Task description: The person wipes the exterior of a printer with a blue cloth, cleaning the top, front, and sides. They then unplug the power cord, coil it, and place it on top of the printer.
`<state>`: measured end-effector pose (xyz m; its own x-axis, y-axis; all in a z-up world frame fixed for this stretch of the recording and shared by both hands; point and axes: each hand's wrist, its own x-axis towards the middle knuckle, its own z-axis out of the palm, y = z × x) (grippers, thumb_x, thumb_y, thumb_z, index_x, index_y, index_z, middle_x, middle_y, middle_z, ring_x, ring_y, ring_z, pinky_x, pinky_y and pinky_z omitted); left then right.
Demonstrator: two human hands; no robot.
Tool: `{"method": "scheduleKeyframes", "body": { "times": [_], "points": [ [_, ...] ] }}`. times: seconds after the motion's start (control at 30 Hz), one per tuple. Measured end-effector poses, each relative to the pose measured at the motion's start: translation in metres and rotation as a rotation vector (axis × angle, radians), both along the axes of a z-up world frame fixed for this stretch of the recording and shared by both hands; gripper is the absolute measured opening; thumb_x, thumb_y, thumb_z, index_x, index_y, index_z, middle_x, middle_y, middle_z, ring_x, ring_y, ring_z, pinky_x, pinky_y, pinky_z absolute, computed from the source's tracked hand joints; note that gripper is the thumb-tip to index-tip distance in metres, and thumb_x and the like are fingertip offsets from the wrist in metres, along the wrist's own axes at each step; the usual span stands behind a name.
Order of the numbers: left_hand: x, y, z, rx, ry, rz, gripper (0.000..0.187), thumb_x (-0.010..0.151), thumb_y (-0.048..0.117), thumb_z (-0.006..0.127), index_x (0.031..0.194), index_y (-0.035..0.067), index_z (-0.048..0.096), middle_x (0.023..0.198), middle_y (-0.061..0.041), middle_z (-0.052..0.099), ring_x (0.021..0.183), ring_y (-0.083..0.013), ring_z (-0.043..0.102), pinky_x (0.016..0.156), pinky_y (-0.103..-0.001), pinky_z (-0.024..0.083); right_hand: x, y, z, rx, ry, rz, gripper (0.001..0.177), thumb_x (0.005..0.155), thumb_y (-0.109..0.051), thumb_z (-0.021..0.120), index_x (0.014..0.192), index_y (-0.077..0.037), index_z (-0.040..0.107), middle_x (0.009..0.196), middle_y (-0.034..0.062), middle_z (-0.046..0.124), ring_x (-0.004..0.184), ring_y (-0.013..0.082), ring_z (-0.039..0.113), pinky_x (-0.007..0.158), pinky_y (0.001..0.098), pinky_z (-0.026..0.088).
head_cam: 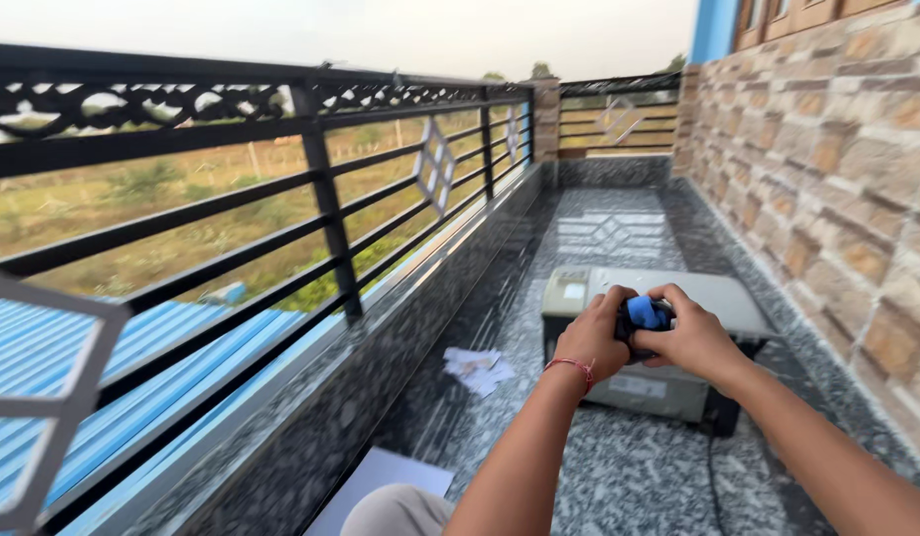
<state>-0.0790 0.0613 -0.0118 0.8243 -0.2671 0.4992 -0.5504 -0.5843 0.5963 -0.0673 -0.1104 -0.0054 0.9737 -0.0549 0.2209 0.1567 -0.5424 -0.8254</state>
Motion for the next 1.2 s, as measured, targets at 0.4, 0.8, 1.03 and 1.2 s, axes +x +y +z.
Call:
{"method": "scheduleKeyframes", "body": {
  "times": [0.4, 0.8, 1.03, 1.2],
  "points": [
    [0.064, 0.122, -0.073, 0.210, -0.106, 0.277, 0.056, 0.075, 0.014, 0.077, 0.128, 0.024, 0.058, 0.128, -0.007, 0.064, 0.110, -0.0408, 0.062, 0.089, -0.052, 0.052, 0.077, 0.140, -0.075, -0.181, -0.003, 0.065, 0.059, 0.075, -0.015, 0.082, 0.129, -0.010, 0.060, 0.105, 0.0178, 0.076, 0.081, 0.0276, 0.079, 0.067, 0.0398, 0.064],
    [0.110, 0.257, -0.224, 0.398, 0.199, 0.588, 0.064, 0.073, 0.015, 0.081, 0.131, 0.025, 0.055, 0.131, -0.006, 0.059, 0.117, -0.0381, 0.058, 0.091, -0.051, 0.048, 0.164, 0.266, -0.270, -0.199, 0.068, 0.492, 0.078, 0.074, -0.016, 0.085, 0.144, -0.020, 0.050, 0.131, 0.0133, 0.069, 0.117, 0.0265, 0.068, 0.097, 0.0389, 0.054],
    [0.122, 0.293, -0.299, 0.658, 0.719, 0.706, 0.081, 0.085, 0.035, 0.076, 0.153, 0.029, 0.034, 0.163, -0.008, 0.025, 0.141, -0.0477, 0.034, 0.110, -0.066, 0.031, 0.146, 0.276, -0.317, -0.112, 0.447, 0.671, 0.089, 0.079, -0.010, 0.077, 0.155, -0.033, 0.035, 0.155, 0.0073, 0.048, 0.123, 0.0285, 0.069, 0.100, 0.0405, 0.057],
    [0.136, 0.263, -0.312, 0.675, 0.555, 0.658, 0.080, 0.085, 0.034, 0.075, 0.155, 0.028, 0.037, 0.165, -0.011, 0.025, 0.142, -0.0452, 0.036, 0.112, -0.067, 0.030, 0.138, 0.249, -0.293, -0.240, 0.330, 0.600, 0.086, 0.080, -0.014, 0.078, 0.154, -0.032, 0.038, 0.157, 0.0072, 0.049, 0.128, 0.0280, 0.065, 0.104, 0.0400, 0.054]
  ]
}}
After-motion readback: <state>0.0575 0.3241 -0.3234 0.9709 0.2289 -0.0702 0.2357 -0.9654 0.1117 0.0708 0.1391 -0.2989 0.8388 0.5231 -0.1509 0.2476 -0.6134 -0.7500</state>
